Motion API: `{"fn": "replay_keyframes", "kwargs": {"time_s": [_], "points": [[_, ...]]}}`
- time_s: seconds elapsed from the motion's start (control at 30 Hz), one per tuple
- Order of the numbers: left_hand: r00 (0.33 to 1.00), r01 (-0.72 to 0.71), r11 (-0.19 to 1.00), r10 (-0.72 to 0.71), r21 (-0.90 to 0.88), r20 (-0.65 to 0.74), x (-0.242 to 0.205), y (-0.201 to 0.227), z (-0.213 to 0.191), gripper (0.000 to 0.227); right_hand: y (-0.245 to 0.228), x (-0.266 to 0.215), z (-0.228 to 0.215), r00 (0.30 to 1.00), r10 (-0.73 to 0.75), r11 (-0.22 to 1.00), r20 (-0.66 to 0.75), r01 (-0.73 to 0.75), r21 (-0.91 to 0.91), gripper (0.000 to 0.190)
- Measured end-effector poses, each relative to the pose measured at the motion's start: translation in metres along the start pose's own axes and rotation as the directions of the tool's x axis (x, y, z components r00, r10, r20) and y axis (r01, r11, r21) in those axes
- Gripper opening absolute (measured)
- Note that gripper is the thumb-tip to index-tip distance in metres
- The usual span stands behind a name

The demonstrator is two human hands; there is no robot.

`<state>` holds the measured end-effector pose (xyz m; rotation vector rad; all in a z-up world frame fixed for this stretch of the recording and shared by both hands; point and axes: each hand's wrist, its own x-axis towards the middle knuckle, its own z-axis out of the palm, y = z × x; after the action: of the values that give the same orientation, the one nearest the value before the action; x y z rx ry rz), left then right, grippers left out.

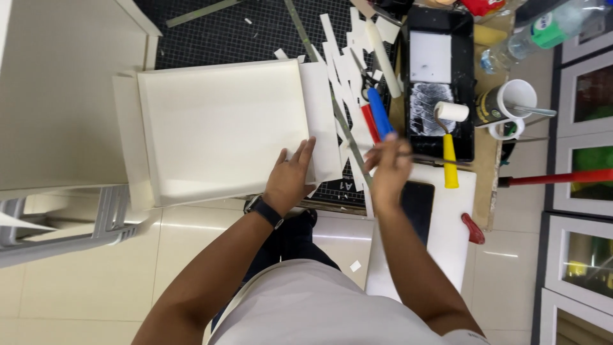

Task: Assembling and trimming a white cardboard box using scissors and other craft tools.

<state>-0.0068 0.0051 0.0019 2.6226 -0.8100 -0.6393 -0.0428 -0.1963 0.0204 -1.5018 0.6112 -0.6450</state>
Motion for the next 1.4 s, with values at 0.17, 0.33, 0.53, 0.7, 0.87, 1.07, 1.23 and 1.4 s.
{"fn": "replay_keyframes", "kwargs": {"time_s": [0.17, 0.33, 0.53, 0.7, 0.87, 1.07, 1.23, 1.4], "points": [[0.998, -0.056, 0.998, 0.056, 0.010, 0.042, -0.016, -0.001, 0.010, 0.112, -0.007, 0.129, -0.040, 0.877, -0.475, 0.848, -0.074, 0.434, -0.304, 0.030], [0.992, -0.095, 0.995, 0.093, 0.025, 0.083, -0.029, -0.003, 0.013, 0.116, 0.042, 0.201, -0.060, 0.820, -0.509, 0.461, 0.260, 0.515, -0.722, 0.029], [0.993, -0.079, 0.994, 0.085, -0.070, 0.087, -0.034, -0.002, -0.007, 0.121, 0.057, 0.219, -0.068, 0.824, -0.479, 0.451, 0.303, 0.527, -0.720, 0.032], [1.000, -0.024, 0.991, 0.022, -0.130, -0.015, -0.011, -0.015, -0.010, 0.099, 0.038, 0.206, -0.050, 0.880, -0.433, 0.675, 0.195, 0.460, -0.577, 0.035], [0.982, 0.099, 0.993, -0.108, -0.065, -0.155, 0.024, -0.005, -0.026, 0.086, -0.029, 0.127, 0.027, 0.977, -0.206, 0.966, -0.049, 0.195, -0.172, 0.033], [0.973, 0.231, 0.973, -0.231, 0.015, 0.015, 0.040, 0.015, -0.051, 0.075, 0.014, 0.087, 0.108, 0.993, 0.035, 0.996, 0.112, -0.026, -0.083, 0.034], [0.972, 0.221, 0.973, -0.225, 0.063, 0.070, 0.042, 0.015, -0.055, 0.079, 0.028, 0.089, 0.140, 0.983, 0.168, 0.986, 0.081, -0.168, -0.004, 0.034], [0.973, 0.203, 0.977, -0.208, 0.060, 0.101, 0.040, 0.015, -0.059, 0.080, 0.045, 0.092, 0.140, 0.979, 0.196, 0.980, 0.052, -0.198, 0.037, 0.035]]}}
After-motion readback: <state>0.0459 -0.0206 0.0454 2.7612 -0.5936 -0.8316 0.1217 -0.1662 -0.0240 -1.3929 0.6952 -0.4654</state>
